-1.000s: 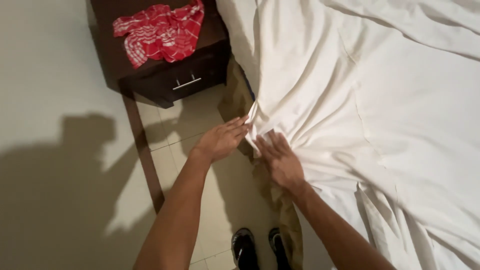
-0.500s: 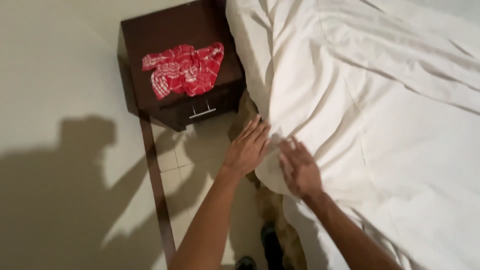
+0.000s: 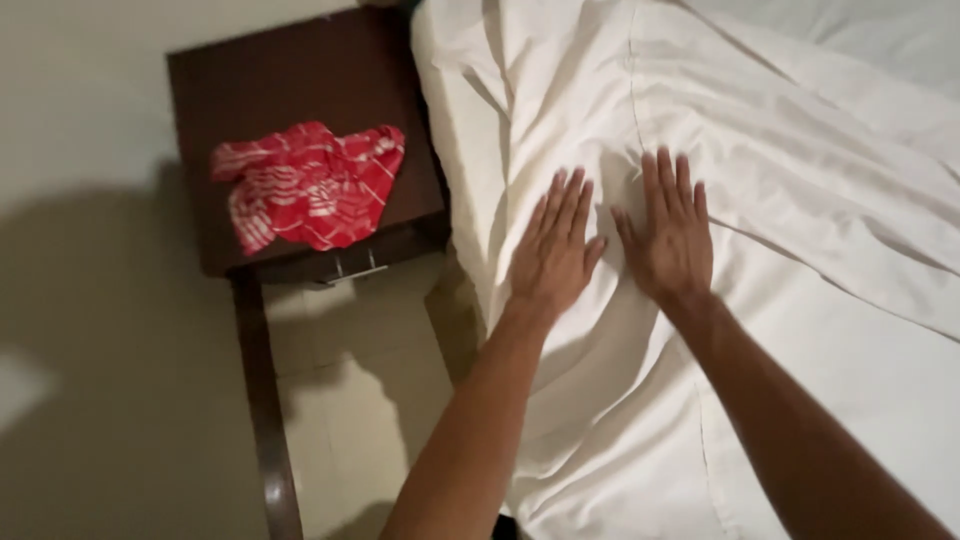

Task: The person unfolds a white sheet on a bed and smooths it out by hand. They pull the fabric taut across the mattress and tuck the edges under the mattress at the corners and sides to secure it in place.

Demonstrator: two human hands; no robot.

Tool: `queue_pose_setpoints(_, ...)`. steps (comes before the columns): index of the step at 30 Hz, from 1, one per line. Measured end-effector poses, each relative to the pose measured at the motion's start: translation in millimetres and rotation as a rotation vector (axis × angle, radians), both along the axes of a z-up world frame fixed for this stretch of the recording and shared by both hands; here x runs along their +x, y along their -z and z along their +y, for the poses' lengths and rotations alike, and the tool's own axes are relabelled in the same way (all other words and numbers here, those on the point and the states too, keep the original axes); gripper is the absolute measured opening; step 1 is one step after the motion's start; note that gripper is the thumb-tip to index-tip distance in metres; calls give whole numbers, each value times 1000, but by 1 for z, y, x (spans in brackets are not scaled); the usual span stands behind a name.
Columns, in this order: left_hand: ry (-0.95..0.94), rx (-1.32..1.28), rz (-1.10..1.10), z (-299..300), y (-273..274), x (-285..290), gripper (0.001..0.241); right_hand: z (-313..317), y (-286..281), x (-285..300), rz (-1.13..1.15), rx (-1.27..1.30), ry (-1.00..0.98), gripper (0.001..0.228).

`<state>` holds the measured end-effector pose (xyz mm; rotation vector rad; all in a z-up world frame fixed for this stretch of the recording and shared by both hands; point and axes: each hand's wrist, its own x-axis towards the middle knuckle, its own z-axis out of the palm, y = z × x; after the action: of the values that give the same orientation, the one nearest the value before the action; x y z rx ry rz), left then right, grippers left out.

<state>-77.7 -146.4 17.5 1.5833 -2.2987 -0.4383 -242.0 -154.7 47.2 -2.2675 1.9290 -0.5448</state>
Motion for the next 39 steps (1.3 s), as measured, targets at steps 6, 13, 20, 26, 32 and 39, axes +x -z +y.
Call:
queue_pose_setpoints(6,-40,88,3,-15,14,-15,68,-15,36,-5,9,58,14,62)
queue_pose_setpoints(13,-56,29,-96,-7,16,-21,58,-11,31,-3,-47,69,14,52)
queue_pose_setpoints(20,-1,8,41,-21,-6,-80,58,-16,9,-62,-48,1,85,54)
queue_pose_setpoints(26,134,-79,97,-24,-13,-184,59,-3,-11,-148,-46,-62,257,53)
queue_pose_setpoints(32,142,-14,34,-2,21,-231,56,31,35,-187,-80,52,349,52)
queue_pose_setpoints(39,181,-57,55,-12,4,-217,60,30,35,-191,-124,95,309,58)
